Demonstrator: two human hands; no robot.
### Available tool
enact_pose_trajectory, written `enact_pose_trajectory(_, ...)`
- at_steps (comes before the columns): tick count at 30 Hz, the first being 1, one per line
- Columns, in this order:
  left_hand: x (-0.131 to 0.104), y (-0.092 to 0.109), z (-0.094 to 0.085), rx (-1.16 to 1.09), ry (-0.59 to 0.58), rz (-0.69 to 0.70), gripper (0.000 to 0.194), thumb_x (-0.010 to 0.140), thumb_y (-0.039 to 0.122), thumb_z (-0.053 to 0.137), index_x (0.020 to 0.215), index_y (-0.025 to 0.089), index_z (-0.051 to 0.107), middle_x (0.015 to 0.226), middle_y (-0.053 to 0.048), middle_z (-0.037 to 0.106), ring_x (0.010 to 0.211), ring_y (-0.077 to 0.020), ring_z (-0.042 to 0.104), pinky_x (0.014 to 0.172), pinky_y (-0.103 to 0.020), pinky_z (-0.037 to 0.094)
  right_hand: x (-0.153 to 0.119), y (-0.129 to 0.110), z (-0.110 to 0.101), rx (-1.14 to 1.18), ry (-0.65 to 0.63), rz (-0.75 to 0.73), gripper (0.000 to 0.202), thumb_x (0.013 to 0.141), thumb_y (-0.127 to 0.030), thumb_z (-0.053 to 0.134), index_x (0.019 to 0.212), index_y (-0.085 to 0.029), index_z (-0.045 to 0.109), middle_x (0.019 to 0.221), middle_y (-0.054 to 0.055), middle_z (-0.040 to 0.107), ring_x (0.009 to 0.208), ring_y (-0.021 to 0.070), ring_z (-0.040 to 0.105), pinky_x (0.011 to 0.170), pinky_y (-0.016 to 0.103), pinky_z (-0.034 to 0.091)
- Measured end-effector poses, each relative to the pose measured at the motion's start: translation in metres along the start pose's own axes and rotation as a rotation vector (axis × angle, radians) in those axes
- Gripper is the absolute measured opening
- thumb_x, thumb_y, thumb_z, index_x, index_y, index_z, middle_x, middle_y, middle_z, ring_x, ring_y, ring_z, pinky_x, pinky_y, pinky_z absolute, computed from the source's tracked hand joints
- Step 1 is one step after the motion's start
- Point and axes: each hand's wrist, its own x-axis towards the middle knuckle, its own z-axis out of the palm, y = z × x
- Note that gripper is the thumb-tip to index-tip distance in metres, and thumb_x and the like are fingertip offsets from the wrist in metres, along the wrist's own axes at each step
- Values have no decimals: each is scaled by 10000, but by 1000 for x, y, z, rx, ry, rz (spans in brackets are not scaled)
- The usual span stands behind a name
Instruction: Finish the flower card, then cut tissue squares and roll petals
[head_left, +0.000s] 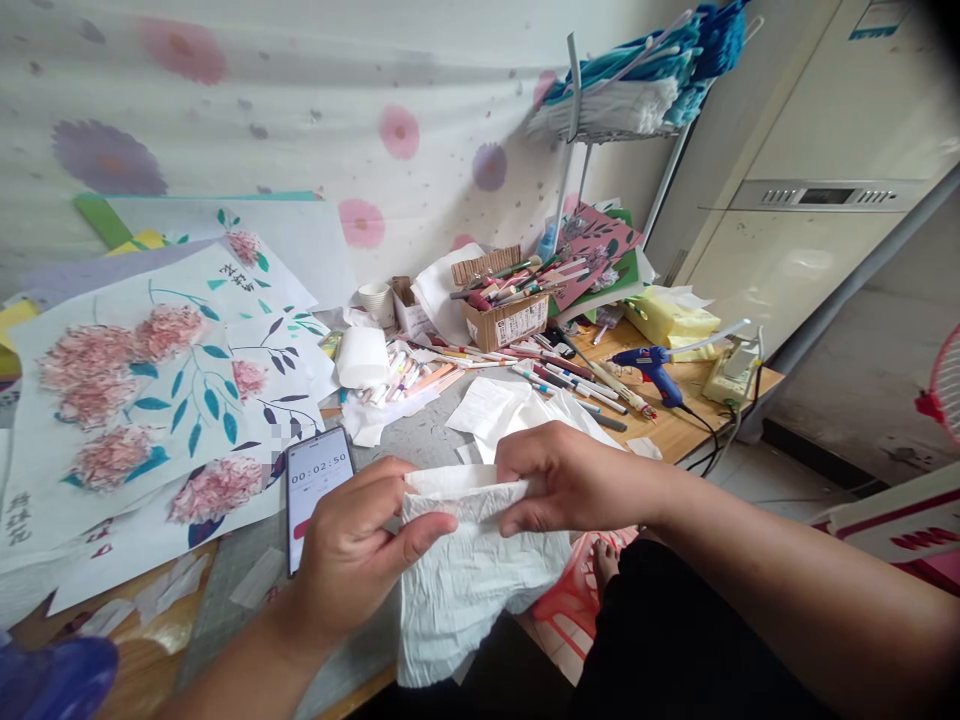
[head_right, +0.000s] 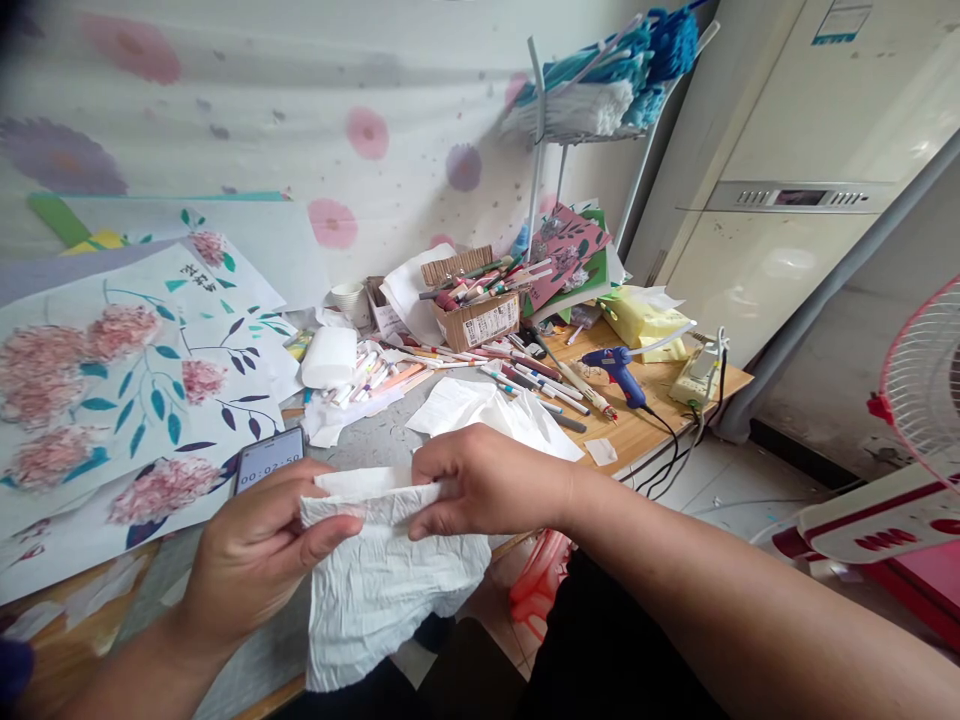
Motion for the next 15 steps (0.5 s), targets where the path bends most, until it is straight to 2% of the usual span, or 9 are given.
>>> enact_pose_trajectory(7, -5, -4, -3, -31, 56, -108, 46, 889, 200, 639, 846, 208, 625, 801, 14, 595, 673, -110, 565, 586, -195, 460, -2, 1, -2, 62, 128, 126, 418, 857, -501, 605, 639, -148, 550, 591, -36, 447, 565, 87, 406, 514, 210, 332)
enact_pose_trajectory(12, -7, -7, 0, 15, 131, -150, 58, 875, 227, 646, 820, 218, 630, 776, 26, 599, 630, -107, 538, 516, -185, 426, -3, 1, 4, 42, 324, 171, 322, 779, -394, 706, 621, -157, 555, 607, -16, 526, 577, 96, 454, 527, 212, 351)
enact_pose_trajectory(15, -9, -7, 1, -1, 162, -211, 42, 861, 265, 662, 859, 230, 640, 677, 58, 566, 539, -92, 492, 480, -167, 421, -3, 0, 8, 62, 421, 187, 359, 732, -417, 751, 598, -157, 542, 601, -18, 526, 556, 88, 438, 503, 207, 330)
